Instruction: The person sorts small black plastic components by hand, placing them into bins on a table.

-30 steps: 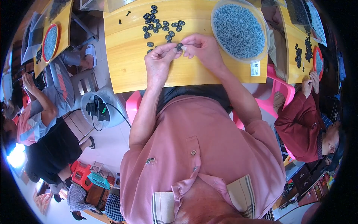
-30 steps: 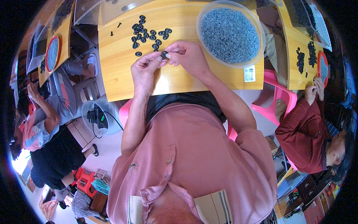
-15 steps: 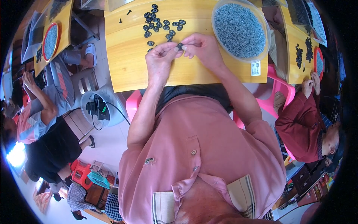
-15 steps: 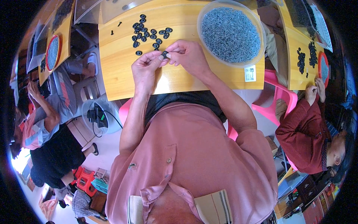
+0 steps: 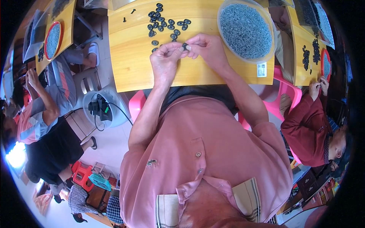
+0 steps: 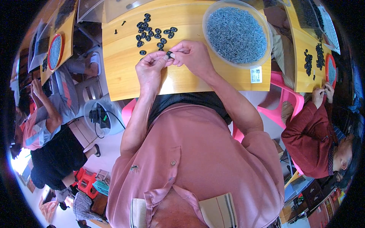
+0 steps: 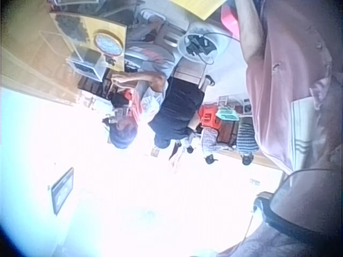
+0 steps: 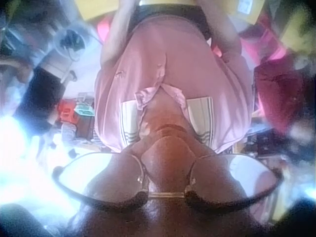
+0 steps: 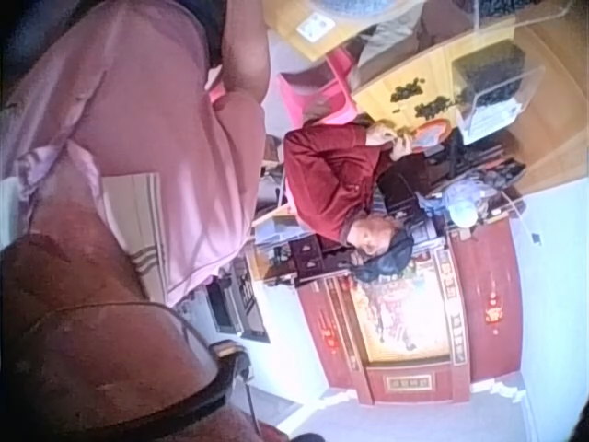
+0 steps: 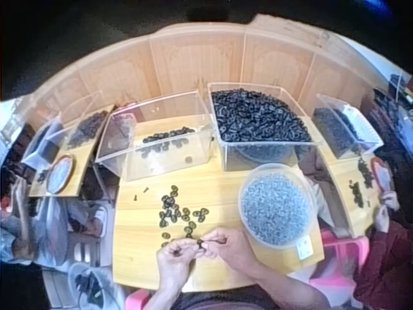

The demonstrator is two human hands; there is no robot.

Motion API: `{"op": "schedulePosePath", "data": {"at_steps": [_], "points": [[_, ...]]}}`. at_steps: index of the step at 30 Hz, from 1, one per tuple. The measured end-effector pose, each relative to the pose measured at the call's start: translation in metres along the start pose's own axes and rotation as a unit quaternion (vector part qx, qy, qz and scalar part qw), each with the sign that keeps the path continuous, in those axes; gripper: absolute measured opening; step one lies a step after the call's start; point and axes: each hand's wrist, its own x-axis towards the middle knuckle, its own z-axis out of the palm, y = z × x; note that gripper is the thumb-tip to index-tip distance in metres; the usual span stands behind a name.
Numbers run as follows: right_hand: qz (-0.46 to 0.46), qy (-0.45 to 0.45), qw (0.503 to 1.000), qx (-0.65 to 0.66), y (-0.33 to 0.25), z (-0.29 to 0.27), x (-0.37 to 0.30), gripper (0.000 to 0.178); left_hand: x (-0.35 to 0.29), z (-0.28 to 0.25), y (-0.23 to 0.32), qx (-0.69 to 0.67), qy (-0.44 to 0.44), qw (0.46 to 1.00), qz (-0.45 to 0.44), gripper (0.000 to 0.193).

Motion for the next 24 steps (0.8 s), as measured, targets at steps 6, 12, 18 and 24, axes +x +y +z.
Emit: {"op": "schedulePosePath", "data": {"at_steps": [6, 12, 18, 24], "points": [[-0.004, -0.006, 1.000, 0.029, 0.003, -0.004, 0.000, 0.015, 0.002, -0.002, 0.004, -0.018, -0.012, 1.000, -0.019, 0.014], [0.030, -0.059, 0.998, 0.010, 0.001, -0.017, 0.002, 0.015, 0.002, -0.013, -0.006, 0.040, -0.081, 0.996, 0.012, 0.023], [0.052, -0.070, 0.996, -0.013, -0.003, -0.015, 0.003, 0.014, 0.000, -0.017, -0.001, 0.238, -0.115, 0.959, 0.098, 0.027], [0.060, -0.073, 0.995, -0.033, -0.011, -0.015, 0.002, 0.021, -0.003, -0.007, 0.010, 0.363, -0.114, 0.898, 0.221, 0.030]]}}
